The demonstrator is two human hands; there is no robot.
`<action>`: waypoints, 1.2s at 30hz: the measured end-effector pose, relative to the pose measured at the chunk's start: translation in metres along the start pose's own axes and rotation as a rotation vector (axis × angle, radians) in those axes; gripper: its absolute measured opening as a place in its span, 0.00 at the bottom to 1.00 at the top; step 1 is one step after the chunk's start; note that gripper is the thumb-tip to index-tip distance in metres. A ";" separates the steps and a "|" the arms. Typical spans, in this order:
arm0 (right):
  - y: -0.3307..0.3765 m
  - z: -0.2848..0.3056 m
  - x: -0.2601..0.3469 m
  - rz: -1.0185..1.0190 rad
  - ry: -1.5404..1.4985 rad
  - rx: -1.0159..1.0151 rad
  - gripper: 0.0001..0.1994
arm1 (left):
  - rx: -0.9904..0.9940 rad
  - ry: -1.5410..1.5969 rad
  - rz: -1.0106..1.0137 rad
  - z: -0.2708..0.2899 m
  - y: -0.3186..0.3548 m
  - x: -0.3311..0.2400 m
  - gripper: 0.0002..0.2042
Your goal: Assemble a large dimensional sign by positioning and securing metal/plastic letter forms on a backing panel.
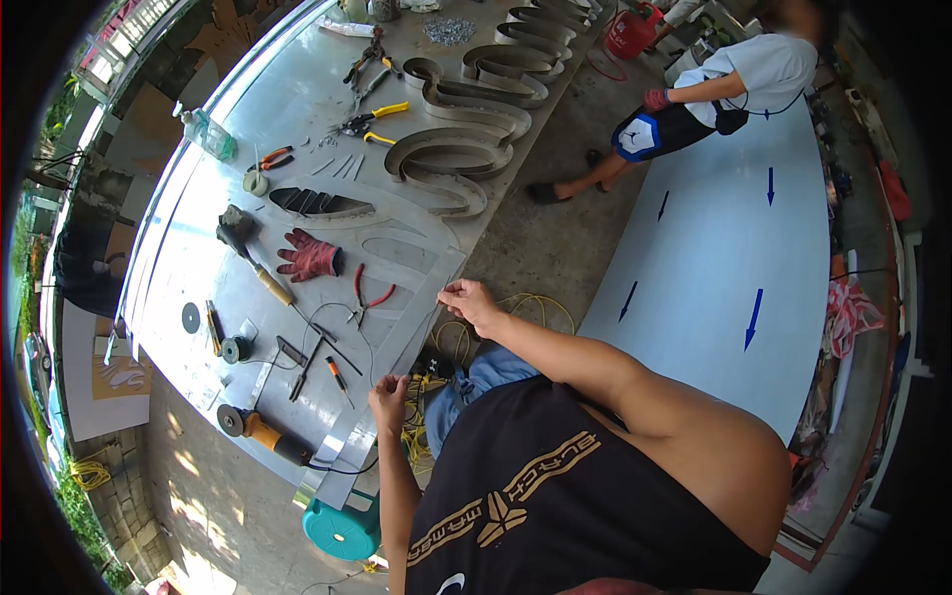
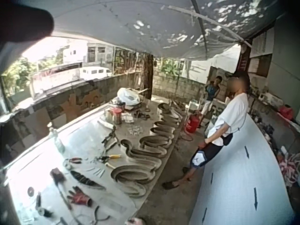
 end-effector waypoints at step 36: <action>-0.128 0.018 -0.027 -0.034 0.671 -0.743 0.11 | -0.074 -0.284 0.180 -0.065 -0.093 -0.030 0.13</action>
Point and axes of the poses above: each hand's wrist, its own y-axis away from the middle knuckle, its own z-axis out of the back of the hand, x = y × z, the point moved 1 cm from there along -y, towards the middle knuckle, and after that the axes turned 4 degrees about -x, right-handed, at the moved point
